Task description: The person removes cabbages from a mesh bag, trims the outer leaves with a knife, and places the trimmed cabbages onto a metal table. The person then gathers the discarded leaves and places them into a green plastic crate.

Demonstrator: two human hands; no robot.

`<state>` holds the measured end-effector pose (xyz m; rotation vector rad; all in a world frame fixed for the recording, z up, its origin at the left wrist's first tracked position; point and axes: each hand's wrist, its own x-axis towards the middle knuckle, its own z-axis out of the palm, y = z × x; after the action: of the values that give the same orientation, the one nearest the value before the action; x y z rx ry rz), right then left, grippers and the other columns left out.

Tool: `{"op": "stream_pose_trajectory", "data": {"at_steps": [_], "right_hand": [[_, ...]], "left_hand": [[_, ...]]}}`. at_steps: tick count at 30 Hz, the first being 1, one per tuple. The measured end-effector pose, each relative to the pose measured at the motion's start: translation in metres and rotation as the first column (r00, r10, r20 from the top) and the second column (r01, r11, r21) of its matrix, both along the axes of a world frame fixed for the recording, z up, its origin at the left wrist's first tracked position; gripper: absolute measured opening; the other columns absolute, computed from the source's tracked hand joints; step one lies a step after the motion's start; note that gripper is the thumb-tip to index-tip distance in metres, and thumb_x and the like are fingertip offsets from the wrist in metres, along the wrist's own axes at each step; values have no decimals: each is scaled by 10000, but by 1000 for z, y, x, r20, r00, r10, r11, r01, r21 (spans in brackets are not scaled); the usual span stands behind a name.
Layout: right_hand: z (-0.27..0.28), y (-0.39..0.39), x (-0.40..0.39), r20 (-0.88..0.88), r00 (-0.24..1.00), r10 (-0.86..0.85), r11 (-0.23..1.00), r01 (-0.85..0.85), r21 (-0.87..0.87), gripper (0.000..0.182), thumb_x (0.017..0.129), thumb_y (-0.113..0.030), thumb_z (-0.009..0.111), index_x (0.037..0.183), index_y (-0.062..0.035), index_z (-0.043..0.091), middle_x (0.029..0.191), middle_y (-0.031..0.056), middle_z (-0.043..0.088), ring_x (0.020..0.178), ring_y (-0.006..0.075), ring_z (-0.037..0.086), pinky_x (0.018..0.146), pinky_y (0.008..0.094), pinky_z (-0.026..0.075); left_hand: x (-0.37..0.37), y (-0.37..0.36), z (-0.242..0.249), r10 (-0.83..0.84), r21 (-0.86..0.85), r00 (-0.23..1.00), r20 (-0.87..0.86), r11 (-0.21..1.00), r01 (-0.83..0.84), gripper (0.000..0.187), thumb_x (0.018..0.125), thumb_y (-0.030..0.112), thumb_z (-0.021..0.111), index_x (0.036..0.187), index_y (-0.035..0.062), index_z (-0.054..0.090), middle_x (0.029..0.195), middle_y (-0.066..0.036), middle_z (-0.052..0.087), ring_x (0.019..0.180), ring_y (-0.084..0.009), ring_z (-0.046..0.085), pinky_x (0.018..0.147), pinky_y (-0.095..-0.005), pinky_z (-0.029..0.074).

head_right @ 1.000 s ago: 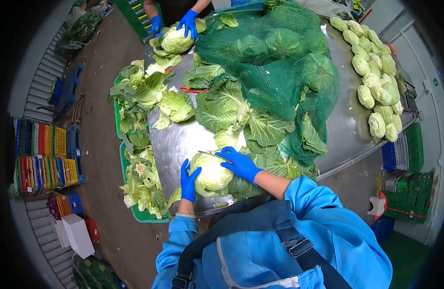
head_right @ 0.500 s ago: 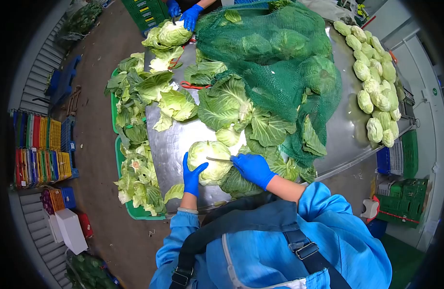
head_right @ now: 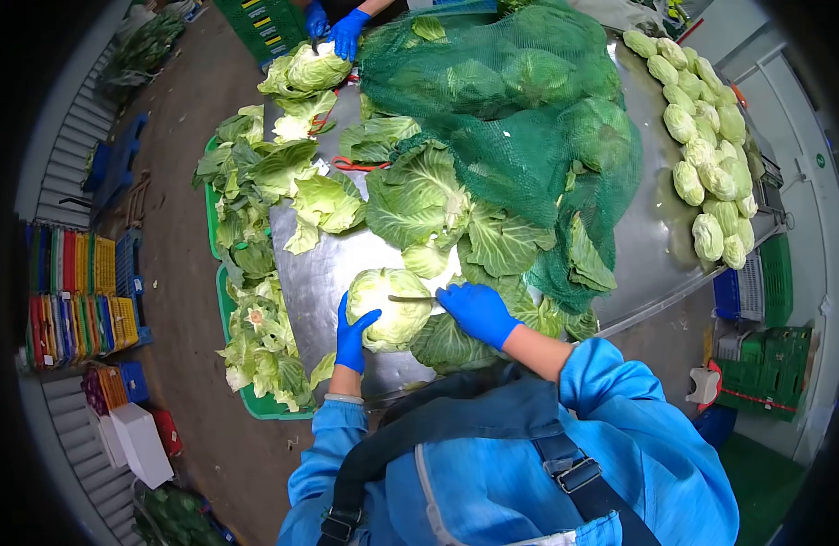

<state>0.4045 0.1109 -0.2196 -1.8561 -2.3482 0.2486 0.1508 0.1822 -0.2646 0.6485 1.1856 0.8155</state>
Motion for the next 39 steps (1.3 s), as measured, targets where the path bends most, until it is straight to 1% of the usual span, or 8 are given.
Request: {"op": "stream_pose_trajectory", "data": {"at_steps": [8,16,20,24,28,31,35,39], "right_hand": [[-51,46,6,-396,738,-546,834,527,-167,253,899,-284,535,989,-62,615,960,183,650,838,387,625,728,487,493],[-31,28,51,-63,884,-463,799,385,-461,244,889,-280,528,952,-80,652,926,168,671,821,367,652,736,479,506],[35,19,-1,-694,605,-390,913,154,-378,357,789,-289,708,1086,-103,640,967,117,673,878,325,649,782,413,506],[-4,34,-38,-673,705,-223,962,48,-269,599,713,-433,774,1190,-107,613,1123,158,626,1062,302,591,905,370,458],[-34,43,-14,-549,613,-568,768,155,-621,683,673,-525,770,1125,-34,626,1071,186,643,987,332,616,877,393,472],[-26,40,-10,-460,703,-543,778,215,-591,659,658,-530,775,1081,-43,641,1029,177,655,944,334,627,843,398,483],[-5,3,-16,-497,851,-169,979,204,16,371,856,-358,625,1094,-75,607,921,150,649,865,323,632,724,413,501],[11,-38,-12,-284,948,-144,982,101,-161,241,920,-276,526,1065,-91,578,831,135,634,689,326,634,590,438,501]], "left_hand": [[-6,-2,-18,-57,115,998,-23,992,59,939,624,-6,825,1415,43,320,1315,-128,485,1197,-230,488,993,-348,441],[-55,-3,-23,-430,344,844,-321,777,527,1058,549,164,905,1425,37,326,1388,-130,438,1286,-237,420,1075,-358,354],[-43,5,16,-625,271,693,-359,641,718,992,585,113,873,1431,72,355,1368,-123,461,1259,-232,442,1064,-349,358],[-32,33,-1,-541,172,840,-39,825,539,789,651,-2,790,1364,62,459,1233,-95,564,1129,-211,531,986,-334,430],[-30,25,-4,465,644,548,-696,741,189,390,772,80,734,1133,11,603,1055,-119,629,990,-236,596,879,-332,477],[-20,-20,-20,-1,388,803,-596,875,290,516,747,137,773,1202,25,559,1130,-135,595,1072,-257,561,902,-349,461],[14,-52,-1,-51,382,873,-485,886,264,957,628,179,874,1392,28,319,1289,-169,462,1185,-271,479,984,-359,425],[22,-51,-22,-13,371,948,-319,918,137,1078,585,155,901,1421,8,237,1325,-178,416,1223,-272,442,1025,-362,403]]}}
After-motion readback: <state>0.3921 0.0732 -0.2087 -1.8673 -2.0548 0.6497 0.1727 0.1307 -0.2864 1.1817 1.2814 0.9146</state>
